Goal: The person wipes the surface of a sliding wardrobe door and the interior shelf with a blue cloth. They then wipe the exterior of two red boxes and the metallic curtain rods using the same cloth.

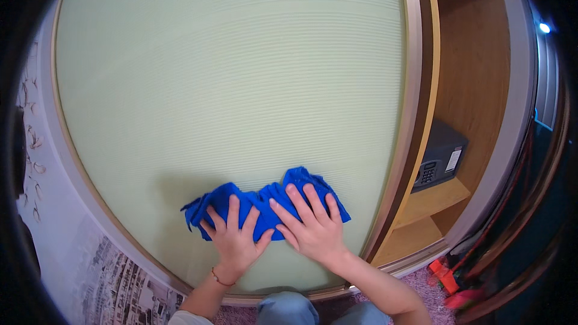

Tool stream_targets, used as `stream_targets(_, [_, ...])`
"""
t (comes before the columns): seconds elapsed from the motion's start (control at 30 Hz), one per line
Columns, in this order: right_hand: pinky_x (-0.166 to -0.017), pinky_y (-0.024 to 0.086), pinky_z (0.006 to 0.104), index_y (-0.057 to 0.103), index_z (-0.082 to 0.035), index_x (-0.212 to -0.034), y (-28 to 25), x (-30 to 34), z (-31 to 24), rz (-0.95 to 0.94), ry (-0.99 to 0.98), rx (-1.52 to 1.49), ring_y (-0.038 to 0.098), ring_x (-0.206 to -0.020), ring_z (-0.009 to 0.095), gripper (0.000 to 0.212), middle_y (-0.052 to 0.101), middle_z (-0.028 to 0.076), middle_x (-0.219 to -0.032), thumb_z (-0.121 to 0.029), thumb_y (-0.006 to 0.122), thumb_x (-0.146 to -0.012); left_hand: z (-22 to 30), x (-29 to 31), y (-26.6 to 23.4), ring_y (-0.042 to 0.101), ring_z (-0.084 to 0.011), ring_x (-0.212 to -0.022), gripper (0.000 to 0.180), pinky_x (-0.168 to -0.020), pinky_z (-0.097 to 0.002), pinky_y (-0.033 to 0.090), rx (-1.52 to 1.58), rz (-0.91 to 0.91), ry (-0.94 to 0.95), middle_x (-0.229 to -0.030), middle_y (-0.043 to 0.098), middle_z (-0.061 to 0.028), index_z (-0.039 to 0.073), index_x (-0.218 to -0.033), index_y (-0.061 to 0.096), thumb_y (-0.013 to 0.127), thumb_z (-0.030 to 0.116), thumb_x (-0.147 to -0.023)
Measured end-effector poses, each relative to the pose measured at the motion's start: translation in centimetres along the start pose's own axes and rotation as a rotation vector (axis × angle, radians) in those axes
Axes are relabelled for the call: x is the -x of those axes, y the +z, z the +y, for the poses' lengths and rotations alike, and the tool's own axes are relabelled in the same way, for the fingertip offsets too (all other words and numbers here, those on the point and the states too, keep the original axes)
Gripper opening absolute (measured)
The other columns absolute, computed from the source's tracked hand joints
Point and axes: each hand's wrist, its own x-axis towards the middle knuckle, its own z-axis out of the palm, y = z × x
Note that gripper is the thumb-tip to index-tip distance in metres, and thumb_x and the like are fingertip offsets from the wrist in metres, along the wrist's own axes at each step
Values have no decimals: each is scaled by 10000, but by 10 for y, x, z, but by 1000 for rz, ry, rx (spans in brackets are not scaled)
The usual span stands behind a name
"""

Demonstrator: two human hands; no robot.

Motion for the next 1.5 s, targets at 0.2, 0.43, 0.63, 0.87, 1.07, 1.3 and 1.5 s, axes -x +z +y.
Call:
stream_targets(0.2, [-1142,211,551,592,-245,-1373,-26,-110,5,109,53,-142,340,-1425,345,534,401,135,-1531,-360,663,-856,-38,-91,-54,157,-549,-1434,628,-1128,-677,72,-80,368,-20,-1571,321,-171,179,-1404,538,565,523,-879])
stream_targets(0.43, [-1119,210,617,608,-256,-1352,-10,-144,-30,178,-40,-202,391,-1405,318,493,429,115,-1520,-257,639,-860,-73,-97,-64,108,-565,-1434,640,-1109,-694,96,-120,480,-192,-1605,226,-190,174,-1500,392,445,509,-957])
stream_targets(0.63, [-1081,348,407,645,-114,-1262,15,-16,-31,86,-234,-220,500,-1310,221,371,571,71,-1399,-164,538,-910,-36,27,21,129,-654,-1372,721,-1050,-759,121,-16,337,-136,-1566,200,-313,193,-1561,191,429,516,-962])
stream_targets(0.87, [-864,529,317,722,-56,-1103,6,41,30,188,-273,-300,582,-1149,248,325,652,121,-1238,-77,668,-783,33,48,32,364,-704,-1144,661,-906,-787,255,102,97,-28,-1467,287,-409,-10,-1383,407,599,404,-905])
stream_targets(1.07, [-942,494,372,763,-72,-1026,-68,-82,120,658,-142,180,587,-1097,273,296,667,145,-1183,-80,679,-742,112,-127,-25,131,-605,-1402,752,-1109,-690,69,322,348,45,-1557,185,-337,-23,-1502,297,588,354,-921])
stream_targets(1.3, [-884,504,429,325,-92,-1522,-57,-110,156,504,208,-322,624,-1052,445,552,595,278,-1245,-60,480,-993,161,-187,-30,226,-416,-1462,604,-1148,-631,80,234,403,172,-1589,305,-101,125,-1450,468,589,261,-874])
stream_targets(1.5, [-797,507,426,311,35,-1497,-32,25,109,320,433,-301,634,-905,416,602,616,271,-1123,-28,496,-927,158,-67,24,367,-355,-1381,533,-1125,-601,152,179,198,326,-1534,415,-81,176,-1373,565,589,280,-850])
